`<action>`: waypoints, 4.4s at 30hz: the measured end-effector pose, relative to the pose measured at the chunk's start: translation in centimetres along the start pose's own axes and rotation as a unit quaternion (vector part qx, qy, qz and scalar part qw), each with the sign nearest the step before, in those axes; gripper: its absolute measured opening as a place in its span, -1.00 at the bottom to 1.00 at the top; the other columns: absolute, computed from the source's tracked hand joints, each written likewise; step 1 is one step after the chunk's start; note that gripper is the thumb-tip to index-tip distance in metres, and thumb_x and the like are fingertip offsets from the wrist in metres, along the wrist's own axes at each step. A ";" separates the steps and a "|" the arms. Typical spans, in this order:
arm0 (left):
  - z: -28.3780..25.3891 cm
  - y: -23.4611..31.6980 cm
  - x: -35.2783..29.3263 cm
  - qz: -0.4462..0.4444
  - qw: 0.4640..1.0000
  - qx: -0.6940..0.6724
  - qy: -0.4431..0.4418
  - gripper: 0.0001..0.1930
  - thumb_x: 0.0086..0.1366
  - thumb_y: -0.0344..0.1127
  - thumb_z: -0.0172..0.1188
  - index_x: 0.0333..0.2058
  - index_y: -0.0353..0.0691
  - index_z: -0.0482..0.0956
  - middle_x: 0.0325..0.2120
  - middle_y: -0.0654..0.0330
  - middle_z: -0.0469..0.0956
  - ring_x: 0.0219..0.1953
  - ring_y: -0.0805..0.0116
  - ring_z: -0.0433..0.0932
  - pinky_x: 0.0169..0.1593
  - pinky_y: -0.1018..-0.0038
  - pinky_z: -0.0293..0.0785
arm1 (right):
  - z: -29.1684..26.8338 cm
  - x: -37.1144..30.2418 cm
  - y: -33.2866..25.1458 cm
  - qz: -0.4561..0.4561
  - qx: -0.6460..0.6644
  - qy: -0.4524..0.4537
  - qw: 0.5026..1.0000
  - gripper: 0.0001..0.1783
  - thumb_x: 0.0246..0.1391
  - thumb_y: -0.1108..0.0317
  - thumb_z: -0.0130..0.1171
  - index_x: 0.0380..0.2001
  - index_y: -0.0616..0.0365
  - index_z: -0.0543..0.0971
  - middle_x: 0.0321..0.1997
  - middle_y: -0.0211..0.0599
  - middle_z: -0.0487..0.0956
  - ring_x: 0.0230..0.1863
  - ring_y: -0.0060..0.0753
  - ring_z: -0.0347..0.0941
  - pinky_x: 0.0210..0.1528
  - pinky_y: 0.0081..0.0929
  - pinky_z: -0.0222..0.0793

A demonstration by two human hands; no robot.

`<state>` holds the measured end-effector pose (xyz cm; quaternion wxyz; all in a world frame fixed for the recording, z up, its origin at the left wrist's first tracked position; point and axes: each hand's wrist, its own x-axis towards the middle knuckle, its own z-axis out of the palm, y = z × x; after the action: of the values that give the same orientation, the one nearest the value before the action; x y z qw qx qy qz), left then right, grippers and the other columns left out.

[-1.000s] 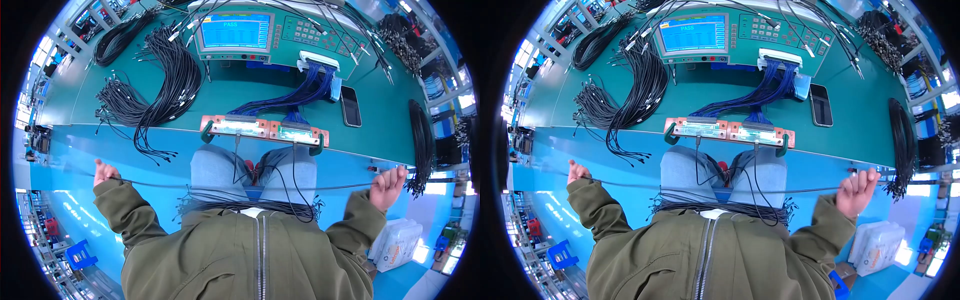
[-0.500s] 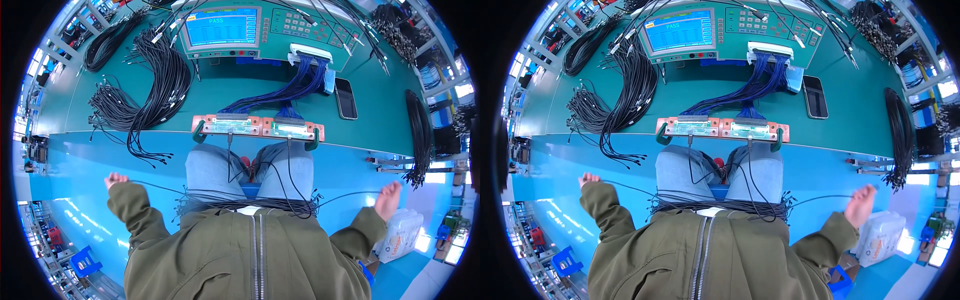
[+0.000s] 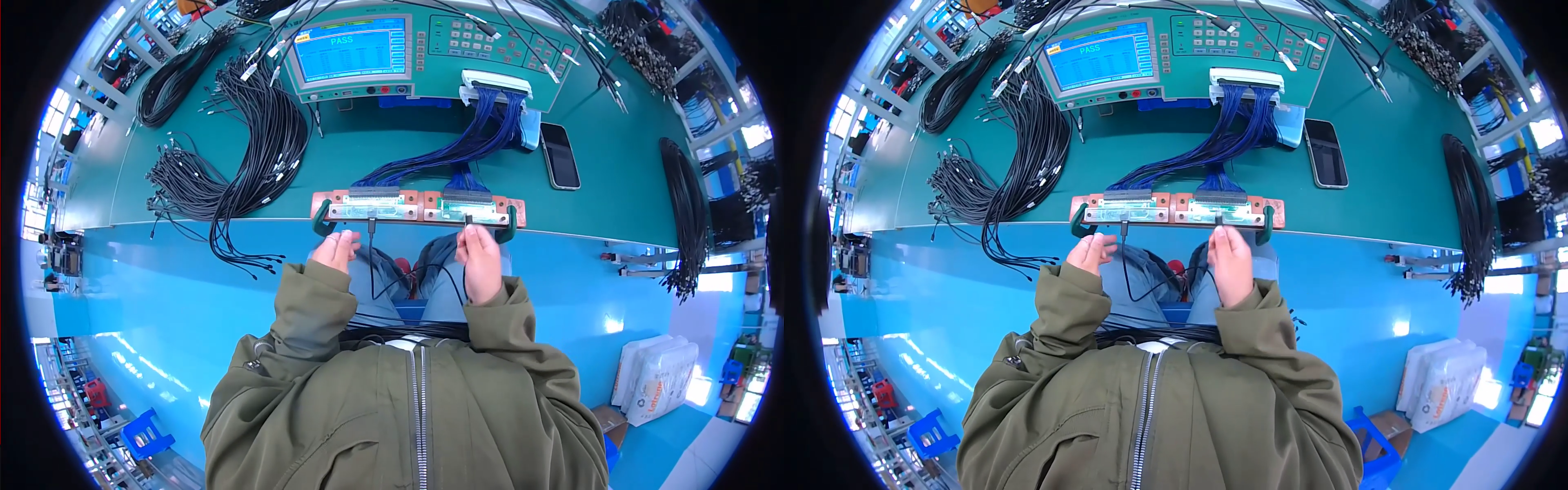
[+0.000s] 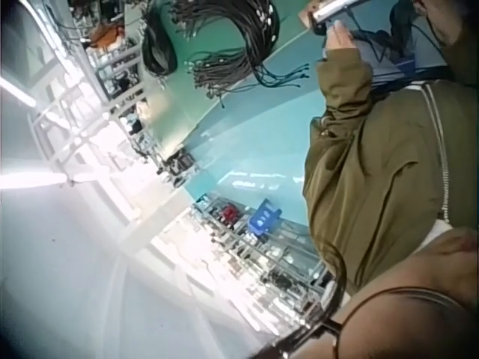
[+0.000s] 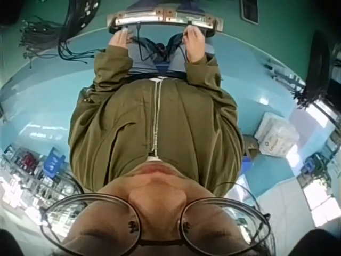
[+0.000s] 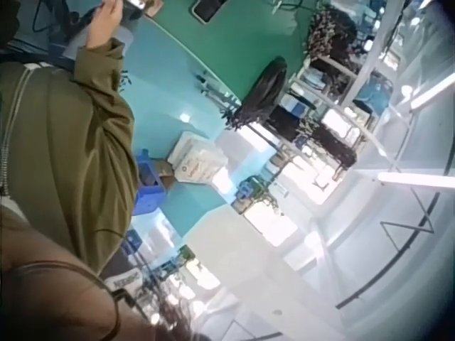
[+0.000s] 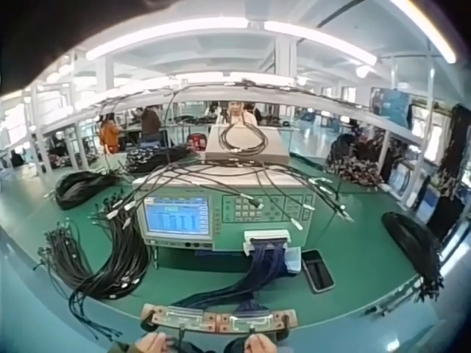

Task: The person connects wire harnesses to a circuit board by hand for testing.

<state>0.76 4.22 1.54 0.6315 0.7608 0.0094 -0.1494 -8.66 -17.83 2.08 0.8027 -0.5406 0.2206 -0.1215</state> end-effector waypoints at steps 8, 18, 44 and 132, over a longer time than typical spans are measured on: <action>3.8 1.8 1.3 -0.096 0.956 -0.275 -0.043 -0.74 0.21 -0.19 -0.13 -0.59 -0.19 0.31 -0.65 0.19 0.38 -0.74 0.55 0.21 -0.67 0.67 0.16 | 0.6 -1.5 1.3 0.017 -0.022 0.056 0.998 -0.79 0.09 0.33 -0.18 -0.55 0.18 0.34 -0.66 -0.45 0.26 -0.72 -0.71 0.06 -0.67 -0.77 -0.01; 5.5 1.2 -0.5 -0.075 0.960 -0.270 -0.011 -0.75 0.21 -0.19 -0.09 -0.59 -0.16 0.31 -0.74 0.35 0.22 -0.81 0.66 0.05 -0.76 0.69 -0.02 | 0.5 -1.0 0.9 0.026 -0.013 0.082 0.996 -0.79 0.08 0.35 -0.15 -0.57 0.21 0.34 -0.67 -0.44 0.27 -0.76 -0.72 0.04 -0.73 -0.75 0.01; 3.0 0.8 -1.0 -0.116 0.973 -0.189 -0.066 -0.81 0.18 -0.29 -0.04 -0.51 -0.27 0.44 -0.76 0.31 0.30 -0.78 0.60 0.17 -0.71 0.70 0.10 | 0.8 -0.9 -0.1 0.050 -0.046 0.090 0.994 -0.76 0.08 0.32 -0.15 -0.59 0.22 0.34 -0.70 -0.44 0.25 -0.76 -0.71 0.05 -0.73 -0.68 0.14; -3.4 -3.8 1.6 -0.089 0.985 -0.146 -0.005 -0.77 0.17 -0.19 -0.04 -0.44 -0.21 0.50 -0.63 0.24 0.45 -0.64 0.54 0.31 -0.54 0.56 0.24 | -0.2 -0.6 -0.3 0.101 0.055 -0.016 0.993 -0.79 0.10 0.34 -0.22 -0.31 0.21 0.38 -0.66 -0.53 0.20 -0.69 -0.78 -0.06 -0.69 -0.82 -0.10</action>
<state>2.28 7.97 -1.91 0.7203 0.6556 0.0957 -0.2056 -9.30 -17.81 2.44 0.8430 -0.4720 0.2543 -0.0430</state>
